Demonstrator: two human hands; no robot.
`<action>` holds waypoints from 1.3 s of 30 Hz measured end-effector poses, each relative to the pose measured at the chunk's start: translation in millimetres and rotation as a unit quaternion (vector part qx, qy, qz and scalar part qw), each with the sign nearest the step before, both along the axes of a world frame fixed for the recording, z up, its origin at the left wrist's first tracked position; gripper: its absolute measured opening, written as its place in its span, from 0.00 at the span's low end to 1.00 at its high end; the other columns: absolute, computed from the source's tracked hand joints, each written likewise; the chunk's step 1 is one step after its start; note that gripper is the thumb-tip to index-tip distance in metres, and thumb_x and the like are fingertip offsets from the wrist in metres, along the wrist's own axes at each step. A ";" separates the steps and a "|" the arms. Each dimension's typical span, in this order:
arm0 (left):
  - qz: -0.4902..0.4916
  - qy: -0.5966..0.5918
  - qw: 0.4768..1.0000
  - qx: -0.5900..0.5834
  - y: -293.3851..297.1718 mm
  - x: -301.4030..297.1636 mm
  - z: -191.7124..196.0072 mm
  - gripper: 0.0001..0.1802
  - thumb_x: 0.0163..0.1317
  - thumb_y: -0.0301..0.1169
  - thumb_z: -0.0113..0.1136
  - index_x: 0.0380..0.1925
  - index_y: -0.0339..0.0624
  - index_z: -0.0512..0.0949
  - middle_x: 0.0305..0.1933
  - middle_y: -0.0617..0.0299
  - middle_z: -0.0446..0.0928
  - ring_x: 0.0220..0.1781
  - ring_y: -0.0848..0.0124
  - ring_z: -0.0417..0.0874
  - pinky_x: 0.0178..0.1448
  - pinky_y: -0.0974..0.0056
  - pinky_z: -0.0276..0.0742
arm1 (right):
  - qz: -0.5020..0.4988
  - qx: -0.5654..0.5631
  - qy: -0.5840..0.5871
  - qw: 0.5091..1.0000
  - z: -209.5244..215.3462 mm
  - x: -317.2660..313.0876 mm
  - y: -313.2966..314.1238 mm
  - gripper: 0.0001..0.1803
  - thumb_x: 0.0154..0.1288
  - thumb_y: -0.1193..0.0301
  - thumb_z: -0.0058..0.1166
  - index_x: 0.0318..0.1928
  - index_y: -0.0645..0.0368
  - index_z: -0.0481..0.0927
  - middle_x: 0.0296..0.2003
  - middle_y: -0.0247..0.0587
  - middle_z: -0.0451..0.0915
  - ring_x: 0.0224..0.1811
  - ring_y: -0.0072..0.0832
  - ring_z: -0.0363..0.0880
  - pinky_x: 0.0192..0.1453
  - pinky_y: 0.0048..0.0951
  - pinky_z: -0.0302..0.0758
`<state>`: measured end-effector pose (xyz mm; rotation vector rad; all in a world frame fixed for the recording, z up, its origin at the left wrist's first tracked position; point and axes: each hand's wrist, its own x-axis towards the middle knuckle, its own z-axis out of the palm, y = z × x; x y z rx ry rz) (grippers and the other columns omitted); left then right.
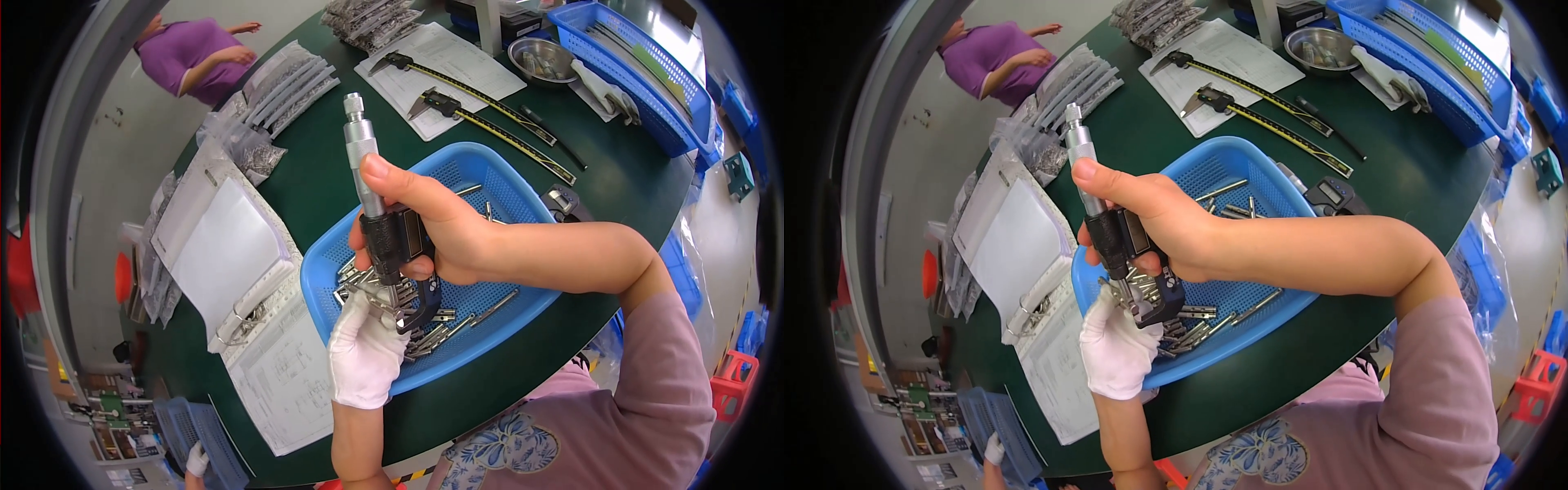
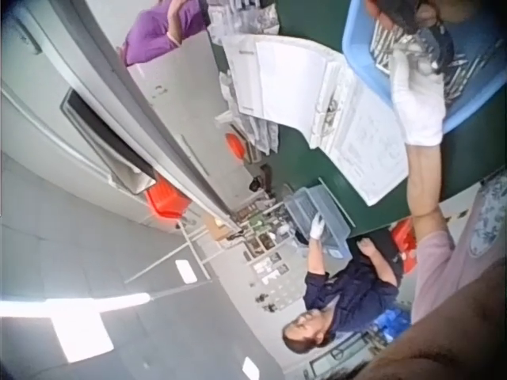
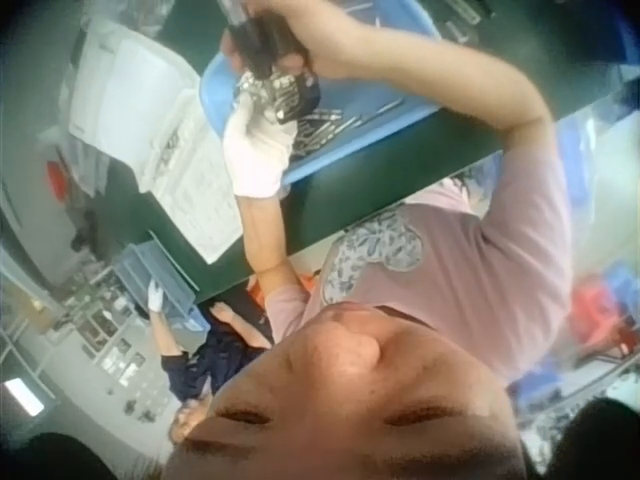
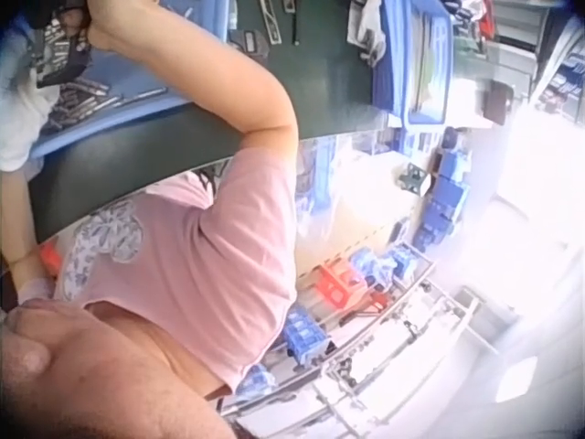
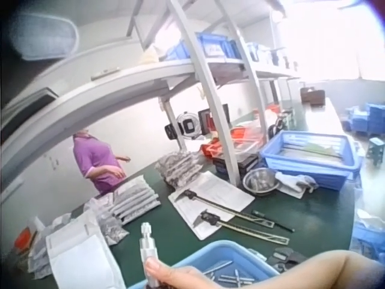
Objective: Measuring small metal components using a digital micrometer.
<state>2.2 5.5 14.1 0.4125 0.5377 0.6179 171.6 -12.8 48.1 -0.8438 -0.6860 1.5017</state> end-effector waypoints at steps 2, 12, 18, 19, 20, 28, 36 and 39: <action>-0.009 -0.030 0.999 -0.015 1.6 -3.0 -3.5 0.11 0.60 0.30 0.45 0.40 0.36 0.70 0.38 0.58 0.75 0.38 0.71 0.76 0.45 0.66 0.71 | 0.001 0.005 -0.004 1.000 -0.6 -0.2 0.5 0.38 0.51 0.35 0.39 0.25 0.64 0.76 0.22 0.45 0.77 0.09 0.20 0.62 0.12 0.17 0.57; -0.029 -0.084 0.996 -0.024 1.5 1.2 0.8 0.13 0.61 0.31 0.44 0.42 0.36 0.68 0.46 0.54 0.72 0.50 0.64 0.72 0.56 0.57 0.65 | 0.002 -0.013 0.016 1.000 0.2 -2.2 -0.2 0.38 0.51 0.35 0.38 0.27 0.63 0.76 0.22 0.42 0.76 0.13 0.20 0.65 0.15 0.18 0.58; -0.049 -0.100 0.993 -0.027 1.5 -1.5 -0.9 0.13 0.61 0.31 0.43 0.44 0.36 0.67 0.47 0.54 0.71 0.51 0.63 0.72 0.55 0.59 0.66 | -0.003 -0.013 -0.010 1.000 -1.5 -3.5 -0.7 0.38 0.52 0.35 0.37 0.27 0.63 0.75 0.22 0.42 0.76 0.14 0.20 0.65 0.14 0.18 0.57; -0.047 -0.101 0.993 -0.028 1.3 -0.9 -0.3 0.13 0.61 0.31 0.43 0.44 0.36 0.67 0.47 0.54 0.71 0.51 0.63 0.72 0.55 0.59 0.66 | -0.004 -0.008 -0.019 1.000 -2.3 -3.6 -0.8 0.38 0.52 0.35 0.36 0.28 0.63 0.75 0.22 0.42 0.76 0.13 0.20 0.64 0.13 0.18 0.57; -0.047 -0.090 0.995 -0.023 1.1 -0.3 1.1 0.14 0.61 0.32 0.44 0.44 0.36 0.67 0.46 0.54 0.72 0.50 0.64 0.72 0.54 0.60 0.67 | -0.001 -0.008 -0.019 1.000 -1.9 -4.3 -0.4 0.38 0.52 0.35 0.36 0.28 0.63 0.75 0.22 0.42 0.76 0.13 0.20 0.64 0.13 0.18 0.57; 0.025 -0.053 0.997 -0.041 10.2 -9.1 5.2 0.06 0.60 0.33 0.49 0.33 0.45 0.72 0.29 0.63 0.74 0.27 0.73 0.72 0.31 0.70 0.67 | -0.051 0.008 0.033 0.998 2.5 3.4 4.0 0.36 0.58 0.40 0.32 0.26 0.65 0.74 0.20 0.42 0.76 0.07 0.19 0.62 0.10 0.17 0.56; -0.112 0.442 0.437 0.775 10.0 16.5 1.7 0.07 0.51 0.32 0.54 0.23 0.41 0.73 0.24 0.58 0.74 0.26 0.62 0.77 0.30 0.62 0.72 | -0.290 0.121 0.016 0.949 4.7 38.2 18.0 0.28 0.58 0.50 0.34 0.27 0.64 0.75 0.21 0.45 0.76 0.08 0.19 0.59 0.12 0.19 0.56; -0.194 0.443 0.319 0.815 7.3 34.7 -5.0 0.09 0.51 0.35 0.54 0.21 0.42 0.73 0.24 0.58 0.74 0.28 0.60 0.77 0.30 0.60 0.72 | -0.275 0.128 0.025 0.953 7.3 39.6 15.7 0.22 0.55 0.59 0.34 0.29 0.64 0.75 0.24 0.45 0.77 0.10 0.20 0.61 0.15 0.21 0.59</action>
